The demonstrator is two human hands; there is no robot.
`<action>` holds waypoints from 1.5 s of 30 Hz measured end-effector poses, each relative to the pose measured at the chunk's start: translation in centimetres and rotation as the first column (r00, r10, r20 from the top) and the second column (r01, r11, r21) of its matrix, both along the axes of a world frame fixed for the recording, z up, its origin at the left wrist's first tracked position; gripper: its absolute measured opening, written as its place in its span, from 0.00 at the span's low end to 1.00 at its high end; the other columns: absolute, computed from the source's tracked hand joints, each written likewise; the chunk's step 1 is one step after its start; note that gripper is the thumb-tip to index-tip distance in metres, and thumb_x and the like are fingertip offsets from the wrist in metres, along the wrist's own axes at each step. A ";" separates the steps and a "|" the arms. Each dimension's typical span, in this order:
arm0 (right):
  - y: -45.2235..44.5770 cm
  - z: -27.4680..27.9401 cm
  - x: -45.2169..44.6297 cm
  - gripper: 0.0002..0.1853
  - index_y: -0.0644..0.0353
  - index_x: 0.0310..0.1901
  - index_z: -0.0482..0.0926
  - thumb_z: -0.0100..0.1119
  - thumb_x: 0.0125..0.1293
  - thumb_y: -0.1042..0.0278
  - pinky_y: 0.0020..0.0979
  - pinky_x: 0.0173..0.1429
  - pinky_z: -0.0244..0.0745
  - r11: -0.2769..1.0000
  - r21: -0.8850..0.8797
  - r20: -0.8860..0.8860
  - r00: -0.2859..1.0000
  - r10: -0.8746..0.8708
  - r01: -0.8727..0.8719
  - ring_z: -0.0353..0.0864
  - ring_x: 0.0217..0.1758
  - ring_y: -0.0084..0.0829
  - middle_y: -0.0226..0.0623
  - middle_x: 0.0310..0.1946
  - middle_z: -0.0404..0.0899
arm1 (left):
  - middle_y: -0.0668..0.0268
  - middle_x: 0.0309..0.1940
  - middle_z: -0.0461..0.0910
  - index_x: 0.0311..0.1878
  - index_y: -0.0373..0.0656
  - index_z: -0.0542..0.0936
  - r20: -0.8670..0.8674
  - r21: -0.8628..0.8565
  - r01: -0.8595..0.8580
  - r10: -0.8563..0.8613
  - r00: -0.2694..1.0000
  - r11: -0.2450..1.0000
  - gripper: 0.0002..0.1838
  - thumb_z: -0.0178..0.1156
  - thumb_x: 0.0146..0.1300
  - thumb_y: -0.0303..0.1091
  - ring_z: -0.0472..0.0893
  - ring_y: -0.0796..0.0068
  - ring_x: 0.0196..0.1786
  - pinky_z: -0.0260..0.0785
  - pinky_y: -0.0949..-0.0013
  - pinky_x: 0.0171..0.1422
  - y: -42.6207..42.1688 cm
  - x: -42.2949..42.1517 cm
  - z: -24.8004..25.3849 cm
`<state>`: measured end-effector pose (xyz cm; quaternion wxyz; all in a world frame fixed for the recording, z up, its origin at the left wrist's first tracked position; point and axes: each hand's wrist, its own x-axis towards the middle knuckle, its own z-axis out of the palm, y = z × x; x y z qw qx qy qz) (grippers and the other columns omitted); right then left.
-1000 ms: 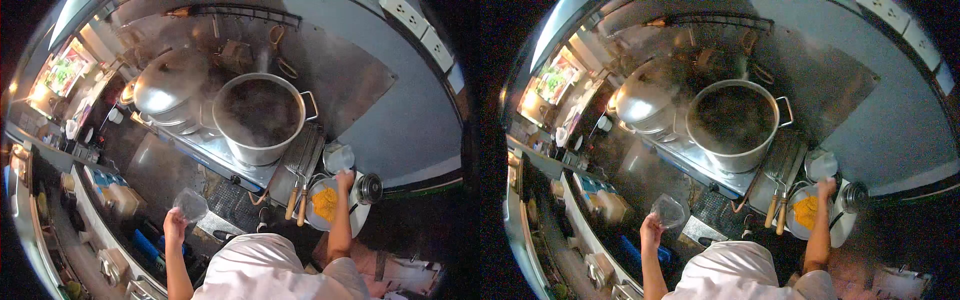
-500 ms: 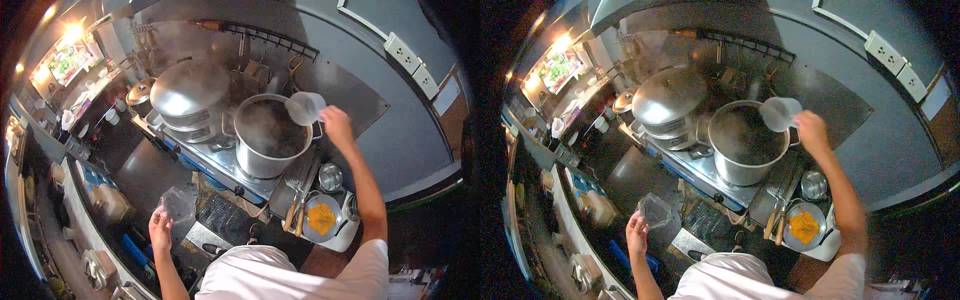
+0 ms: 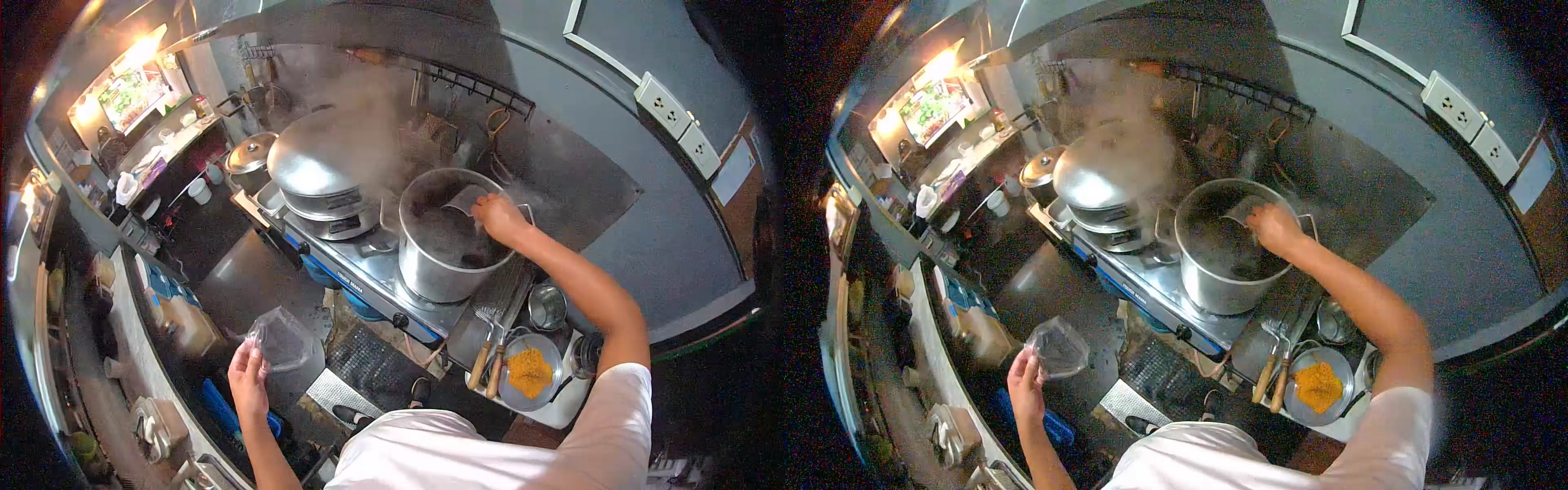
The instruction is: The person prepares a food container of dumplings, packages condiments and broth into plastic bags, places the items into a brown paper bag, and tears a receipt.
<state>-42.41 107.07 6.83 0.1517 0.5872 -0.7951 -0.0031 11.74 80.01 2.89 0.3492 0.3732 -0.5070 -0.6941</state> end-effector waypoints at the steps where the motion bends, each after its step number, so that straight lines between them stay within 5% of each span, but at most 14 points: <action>1: 0.0 -0.6 -0.7 0.05 0.62 0.33 0.79 0.59 0.58 0.70 0.50 0.48 0.76 1.000 -0.015 0.045 0.999 0.013 -0.013 0.81 0.43 0.52 0.47 0.37 0.81 | 0.74 0.42 0.80 0.58 0.38 0.79 0.005 -0.008 -0.029 0.029 1.000 1.000 0.14 0.62 0.73 0.32 0.76 0.86 0.39 0.70 0.79 0.42 0.0 -0.9 1.0; 9: 1.4 -0.6 -5.3 0.10 0.62 0.38 0.83 0.57 0.69 0.65 0.47 0.46 0.77 0.995 -0.089 0.327 0.942 0.069 -0.042 0.83 0.43 0.53 0.48 0.36 0.85 | 0.75 0.44 0.81 0.58 0.38 0.80 -0.056 -0.245 0.073 -0.089 0.994 0.967 0.14 0.62 0.73 0.32 0.77 0.86 0.42 0.69 0.78 0.45 -0.9 -9.7 8.9; 12: 2.4 1.8 -5.2 0.12 0.62 0.38 0.83 0.56 0.73 0.62 0.43 0.45 0.76 0.946 -0.046 0.609 0.759 -0.228 0.321 0.84 0.40 0.49 0.45 0.33 0.85 | 0.73 0.44 0.81 0.59 0.37 0.80 -0.051 -0.371 0.100 -0.127 0.991 0.923 0.15 0.62 0.73 0.32 0.77 0.85 0.43 0.69 0.77 0.47 -0.5 -14.1 11.8; 16: 5.5 4.1 -6.4 0.12 0.61 0.39 0.83 0.54 0.76 0.62 0.35 0.42 0.77 0.948 -0.117 0.767 0.633 -0.103 0.297 0.83 0.34 0.28 0.36 0.32 0.84 | 0.68 0.46 0.84 0.59 0.32 0.80 -0.025 -0.558 0.134 -0.178 0.984 0.819 0.16 0.62 0.73 0.32 0.79 0.82 0.45 0.71 0.75 0.50 0.4 -20.5 15.5; 19: 7.1 6.5 -5.6 0.14 0.62 0.37 0.82 0.53 0.77 0.62 0.33 0.43 0.76 0.896 -0.140 0.919 0.392 -0.041 0.422 0.80 0.35 0.25 0.32 0.30 0.82 | 0.65 0.48 0.85 0.60 0.32 0.80 -0.019 -0.631 0.190 -0.260 0.965 0.752 0.17 0.62 0.73 0.31 0.81 0.80 0.48 0.73 0.74 0.53 -0.1 -25.7 16.7; 23: 8.7 8.8 -5.4 0.13 0.60 0.35 0.81 0.55 0.76 0.61 0.29 0.35 0.69 0.855 -0.212 0.942 0.332 0.050 0.473 0.75 0.33 0.21 0.28 0.30 0.80 | 0.57 0.45 0.88 0.57 0.34 0.82 0.114 -0.846 0.181 -0.161 0.980 0.502 0.15 0.62 0.69 0.28 0.84 0.73 0.44 0.76 0.68 0.53 0.8 -33.4 17.4; 25: 9.0 10.7 -4.4 0.12 0.58 0.37 0.81 0.55 0.76 0.60 0.24 0.30 0.62 0.834 -0.204 0.970 0.220 0.102 0.512 0.73 0.31 0.17 0.26 0.30 0.79 | 0.57 0.45 0.89 0.53 0.36 0.85 -0.016 -0.792 0.155 -0.275 0.961 0.590 0.15 0.64 0.69 0.37 0.86 0.68 0.46 0.76 0.65 0.54 1.5 -37.8 16.0; 27: 9.5 12.3 -4.1 0.12 0.57 0.38 0.81 0.54 0.76 0.60 0.23 0.29 0.62 0.841 -0.217 0.973 0.176 0.147 0.497 0.73 0.30 0.16 0.26 0.30 0.79 | 0.57 0.43 0.89 0.52 0.37 0.86 0.121 -0.870 0.192 -0.180 0.976 0.454 0.17 0.65 0.69 0.41 0.87 0.68 0.44 0.77 0.64 0.51 3.1 -40.1 17.1; 29: 8.9 13.3 -3.5 0.13 0.59 0.38 0.81 0.52 0.77 0.61 0.22 0.31 0.64 0.825 -0.237 0.963 0.233 0.132 0.513 0.74 0.29 0.17 0.27 0.30 0.80 | 0.57 0.42 0.89 0.51 0.36 0.86 0.110 -0.939 0.150 -0.144 0.984 0.309 0.18 0.65 0.69 0.42 0.87 0.68 0.41 0.77 0.63 0.48 4.0 -42.6 16.5; 32: 8.4 15.6 -2.2 0.15 0.63 0.39 0.82 0.50 0.78 0.63 0.24 0.37 0.71 0.833 -0.259 0.921 0.384 0.061 0.489 0.75 0.29 0.19 0.27 0.29 0.81 | 0.59 0.39 0.89 0.51 0.37 0.87 0.330 -0.787 0.460 -0.350 0.877 0.411 0.18 0.66 0.68 0.42 0.86 0.69 0.38 0.77 0.64 0.46 6.8 -43.8 18.5; 36: 7.0 16.0 -3.3 0.14 0.60 0.36 0.85 0.55 0.75 0.62 0.33 0.38 0.76 0.844 -0.276 0.763 0.639 -0.099 0.460 0.82 0.30 0.26 0.34 0.28 0.85 | 0.64 0.36 0.87 0.51 0.37 0.88 0.399 -0.674 0.639 -0.546 0.737 0.370 0.17 0.66 0.68 0.41 0.83 0.76 0.36 0.76 0.68 0.42 9.5 -45.8 19.5; 40: 4.5 19.6 -1.0 0.13 0.55 0.33 0.88 0.61 0.69 0.57 0.42 0.42 0.80 0.862 -0.177 0.538 0.780 -0.319 0.475 0.87 0.33 0.39 0.44 0.30 0.87 | 0.67 0.36 0.87 0.52 0.37 0.87 0.413 -0.544 0.785 -0.721 0.557 0.295 0.16 0.66 0.68 0.38 0.82 0.78 0.36 0.76 0.68 0.41 9.9 -48.2 20.0; 45: 1.6 22.9 0.6 0.10 0.56 0.35 0.90 0.64 0.64 0.62 0.52 0.48 0.82 0.881 -0.227 0.125 0.910 -0.396 0.415 0.89 0.42 0.51 0.51 0.35 0.87 | 0.67 0.37 0.86 0.56 0.39 0.86 0.234 -0.480 0.766 -0.779 0.581 0.427 0.17 0.64 0.70 0.38 0.81 0.78 0.36 0.76 0.69 0.42 9.9 -49.8 21.9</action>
